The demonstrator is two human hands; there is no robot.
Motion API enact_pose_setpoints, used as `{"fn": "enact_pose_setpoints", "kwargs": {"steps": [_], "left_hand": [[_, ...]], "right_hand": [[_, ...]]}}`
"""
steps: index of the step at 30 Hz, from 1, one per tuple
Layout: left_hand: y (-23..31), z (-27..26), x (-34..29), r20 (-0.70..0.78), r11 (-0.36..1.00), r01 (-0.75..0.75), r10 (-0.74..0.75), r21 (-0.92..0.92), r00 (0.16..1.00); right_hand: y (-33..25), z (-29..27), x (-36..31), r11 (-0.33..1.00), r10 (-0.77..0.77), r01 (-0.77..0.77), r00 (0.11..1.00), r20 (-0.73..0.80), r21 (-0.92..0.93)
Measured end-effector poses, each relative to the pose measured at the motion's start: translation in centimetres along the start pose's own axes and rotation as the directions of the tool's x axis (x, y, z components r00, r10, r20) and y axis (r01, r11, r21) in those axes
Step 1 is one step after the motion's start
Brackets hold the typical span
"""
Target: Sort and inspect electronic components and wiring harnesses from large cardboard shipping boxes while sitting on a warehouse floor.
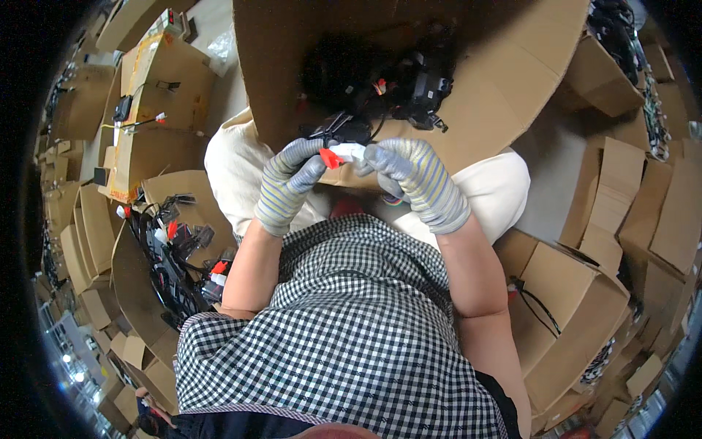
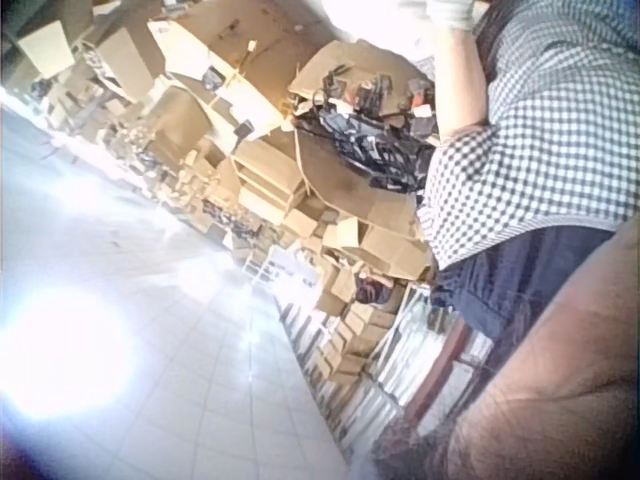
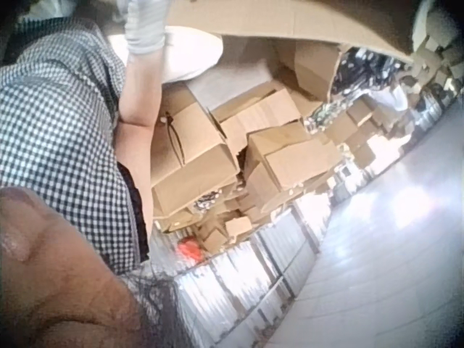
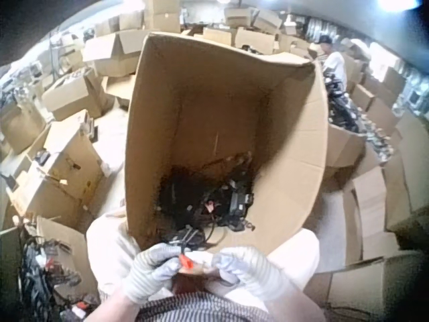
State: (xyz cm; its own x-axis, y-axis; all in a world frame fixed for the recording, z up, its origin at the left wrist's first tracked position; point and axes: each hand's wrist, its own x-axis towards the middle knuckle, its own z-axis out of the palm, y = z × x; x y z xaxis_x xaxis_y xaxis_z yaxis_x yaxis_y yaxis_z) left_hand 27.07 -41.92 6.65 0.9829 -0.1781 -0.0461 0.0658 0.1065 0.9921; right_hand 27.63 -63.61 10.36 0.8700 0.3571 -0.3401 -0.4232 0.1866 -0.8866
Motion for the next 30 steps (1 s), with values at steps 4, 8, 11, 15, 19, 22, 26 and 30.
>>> {"fn": "enact_pose_setpoints", "kwargs": {"steps": [4, 8, 11, 15, 19, 22, 26, 30], "left_hand": [[-1.2, -0.8, -1.6, 0.061, 0.992, -0.05, 0.044, 0.117, 0.997], [-1.8, -0.9, -3.5, 0.124, 0.959, 0.074, -0.111, 0.275, 0.986], [-1.4, -3.1, -2.6, 0.51, 0.977, 0.001, -0.111, 0.211, 0.853], [-0.7, -5.2, 1.8, 0.414, 0.915, 0.112, -0.281, 0.387, 0.866], [-5.6, -4.3, 9.2, -0.381, 0.563, 0.486, -0.301, 0.668, 0.874], [-16.3, -8.1, 10.6, -0.516, 0.335, 0.732, -0.54, 0.593, 0.665], [-20.0, -9.8, 10.1, -0.213, 0.626, 0.667, -0.774, -0.404, 0.596], [-11.0, -4.4, 7.7, -0.247, 0.891, 0.389, -0.442, -0.235, 0.863]], "right_hand": [[2.6, -1.0, -0.8, 0.926, 0.217, -0.271, 0.952, 0.215, 0.265], [5.2, -0.2, -2.1, 0.956, 0.237, -0.259, 0.959, 0.157, 0.14], [5.9, -0.5, -3.0, 0.971, 0.236, -0.237, 0.927, 0.293, -0.031], [8.0, -1.3, -3.1, 0.966, 0.217, -0.081, 0.769, 0.601, -0.246], [6.7, -0.6, -1.7, 0.963, 0.14, 0.075, 0.679, 0.721, -0.258], [7.3, -0.2, -1.1, 0.931, 0.209, 0.122, 0.597, 0.775, -0.345], [7.1, -0.1, -1.7, 0.948, 0.165, 0.122, 0.6, 0.783, -0.293], [7.9, -1.1, -2.3, 0.952, 0.168, 0.084, 0.66, 0.732, -0.294]]}}
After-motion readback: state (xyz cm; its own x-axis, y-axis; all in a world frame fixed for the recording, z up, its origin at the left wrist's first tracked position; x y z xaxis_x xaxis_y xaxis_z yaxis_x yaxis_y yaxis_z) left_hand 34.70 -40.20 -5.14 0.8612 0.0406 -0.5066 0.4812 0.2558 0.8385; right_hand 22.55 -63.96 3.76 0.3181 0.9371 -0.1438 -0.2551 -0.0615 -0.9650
